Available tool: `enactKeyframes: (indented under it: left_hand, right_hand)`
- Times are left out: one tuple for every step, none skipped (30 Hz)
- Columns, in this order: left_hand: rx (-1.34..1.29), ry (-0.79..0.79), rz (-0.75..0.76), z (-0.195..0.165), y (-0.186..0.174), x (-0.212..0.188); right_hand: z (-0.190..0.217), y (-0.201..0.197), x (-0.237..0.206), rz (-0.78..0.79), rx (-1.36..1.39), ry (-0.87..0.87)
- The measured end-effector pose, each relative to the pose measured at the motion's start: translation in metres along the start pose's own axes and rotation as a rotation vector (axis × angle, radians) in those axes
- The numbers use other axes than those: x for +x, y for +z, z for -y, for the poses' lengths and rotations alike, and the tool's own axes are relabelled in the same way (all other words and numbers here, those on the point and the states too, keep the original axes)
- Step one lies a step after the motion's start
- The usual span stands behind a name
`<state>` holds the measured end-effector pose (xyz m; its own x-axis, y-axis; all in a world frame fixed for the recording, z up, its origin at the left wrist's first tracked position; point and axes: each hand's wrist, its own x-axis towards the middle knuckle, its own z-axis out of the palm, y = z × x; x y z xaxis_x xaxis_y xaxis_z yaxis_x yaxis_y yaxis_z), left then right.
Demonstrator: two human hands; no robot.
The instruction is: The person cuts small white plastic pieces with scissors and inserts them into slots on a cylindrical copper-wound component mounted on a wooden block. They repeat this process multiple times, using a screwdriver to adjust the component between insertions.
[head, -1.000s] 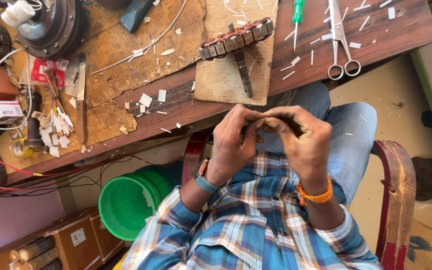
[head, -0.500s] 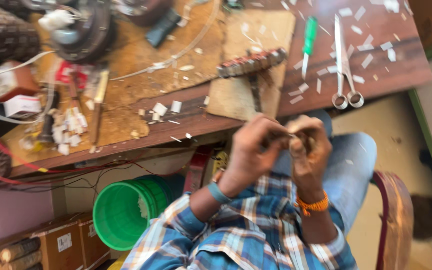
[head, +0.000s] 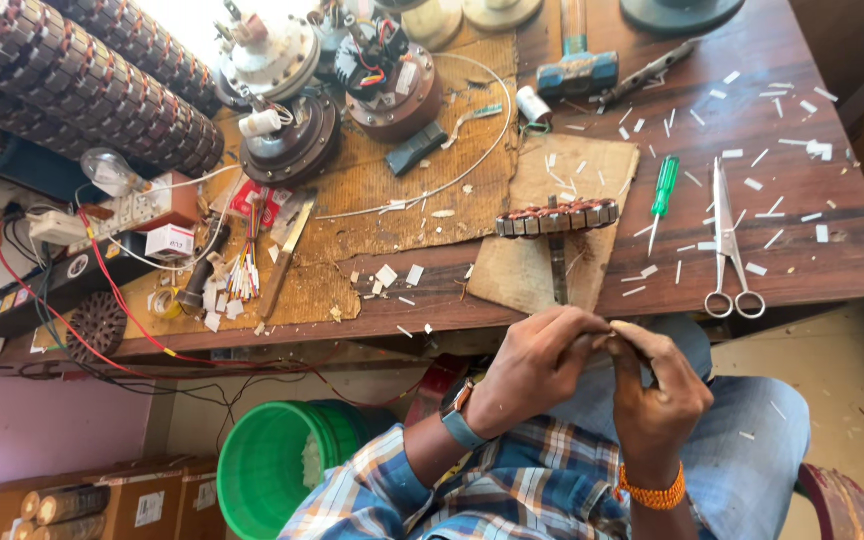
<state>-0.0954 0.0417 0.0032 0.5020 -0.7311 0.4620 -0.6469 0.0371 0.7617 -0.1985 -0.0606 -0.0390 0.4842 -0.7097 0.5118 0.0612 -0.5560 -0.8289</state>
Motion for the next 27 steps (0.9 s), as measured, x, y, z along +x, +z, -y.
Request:
enactKeyframes:
  left_hand:
    - [-0.023, -0.046, -0.002, 0.002, 0.0, -0.001]
    - [-0.047, -0.093, -0.004, 0.004, 0.001, -0.002]
    - [-0.073, -0.142, -0.005, 0.006, 0.002, -0.003]
    - [-0.143, -0.162, -0.016, 0.009, 0.004, -0.004]
    - [-0.217, -0.183, -0.03, 0.012, 0.005, -0.005]
    - [-0.293, -0.206, -0.045, 0.015, 0.008, -0.006]
    - [-0.357, -0.306, -0.037, 0.017, 0.011, -0.008]
    - [-0.422, -0.405, -0.028, 0.02, 0.012, -0.01]
    - [-0.485, -0.503, -0.016, 0.022, 0.013, -0.012]
    - [-0.518, -0.501, -0.012, 0.022, 0.016, -0.014]
    - [-0.545, -0.495, -0.008, 0.022, 0.017, -0.017]
    - [-0.572, -0.49, -0.004, 0.023, 0.018, -0.018]
    - [-0.614, -0.492, 0.012, 0.024, 0.019, -0.018]
    - [-0.657, -0.496, 0.028, 0.024, 0.02, -0.019]
    - [-0.701, -0.501, 0.043, 0.024, 0.022, -0.019]
    - [-0.734, -0.5, 0.051, 0.024, 0.023, -0.019]
    - [-0.766, -0.498, 0.057, 0.024, 0.025, -0.019]
    - [-0.798, -0.496, 0.063, 0.024, 0.026, -0.018]
    - [-0.783, -0.477, 0.053, 0.022, 0.027, -0.018]
    - [-0.767, -0.458, 0.044, 0.021, 0.028, -0.017]
    - [-0.751, -0.437, 0.036, 0.019, 0.027, -0.016]
    - [-0.71, -0.417, 0.026, 0.017, 0.026, -0.015]
    - [-0.669, -0.396, 0.018, 0.014, 0.024, -0.014]
    - [-0.628, -0.377, 0.012, 0.011, 0.021, -0.013]
    - [-0.578, -0.347, 0.012, 0.008, 0.018, -0.013]
    - [-0.529, -0.319, 0.011, 0.004, 0.016, -0.014]
    - [-0.478, -0.292, 0.008, 0.001, 0.014, -0.013]
  right_hand:
    - [0.002, 0.0, 0.0, 0.006, 0.033, 0.066]
    - [0.003, 0.001, 0.0, 0.013, 0.066, 0.132]
    - [0.003, 0.001, 0.001, 0.03, 0.094, 0.181]
    - [0.004, 0.0, 0.002, 0.05, 0.12, 0.231]
    - [0.004, -0.001, 0.003, 0.073, 0.143, 0.281]
    - [0.004, -0.003, 0.004, 0.098, 0.124, 0.284]
    - [0.004, -0.005, 0.004, 0.122, 0.103, 0.289]
    - [0.005, -0.007, 0.005, 0.146, 0.084, 0.293]
    - [0.006, -0.01, 0.007, 0.173, 0.075, 0.232]
    - [0.006, -0.015, 0.008, 0.197, 0.068, 0.173]
    - [0.007, -0.018, 0.012, 0.219, 0.066, 0.111]
    - [0.007, -0.019, 0.015, 0.227, 0.037, 0.048]
    - [0.007, -0.021, 0.018, 0.237, 0.008, -0.012]
    - [0.007, -0.024, 0.021, 0.249, -0.022, -0.071]
    - [0.008, -0.026, 0.022, 0.252, -0.022, -0.071]
    - [0.008, -0.029, 0.024, 0.255, -0.023, -0.073]
    - [0.009, -0.03, 0.024, 0.259, -0.024, -0.075]
    - [0.009, -0.031, 0.023, 0.254, -0.025, -0.072]
    - [0.009, -0.033, 0.022, 0.249, -0.026, -0.07]
    - [0.009, -0.033, 0.021, 0.242, -0.027, -0.069]
    - [0.008, -0.032, 0.019, 0.23, -0.02, -0.059]
    - [0.007, -0.031, 0.018, 0.215, -0.014, -0.05]
    - [0.006, -0.03, 0.016, 0.199, -0.007, -0.04]
    - [0.005, -0.029, 0.014, 0.184, 0.054, -0.008]
    - [0.004, -0.027, 0.013, 0.17, 0.116, 0.026]
    - [0.003, -0.027, 0.012, 0.157, 0.178, 0.06]
    - [0.003, -0.027, 0.011, 0.154, 0.234, 0.116]
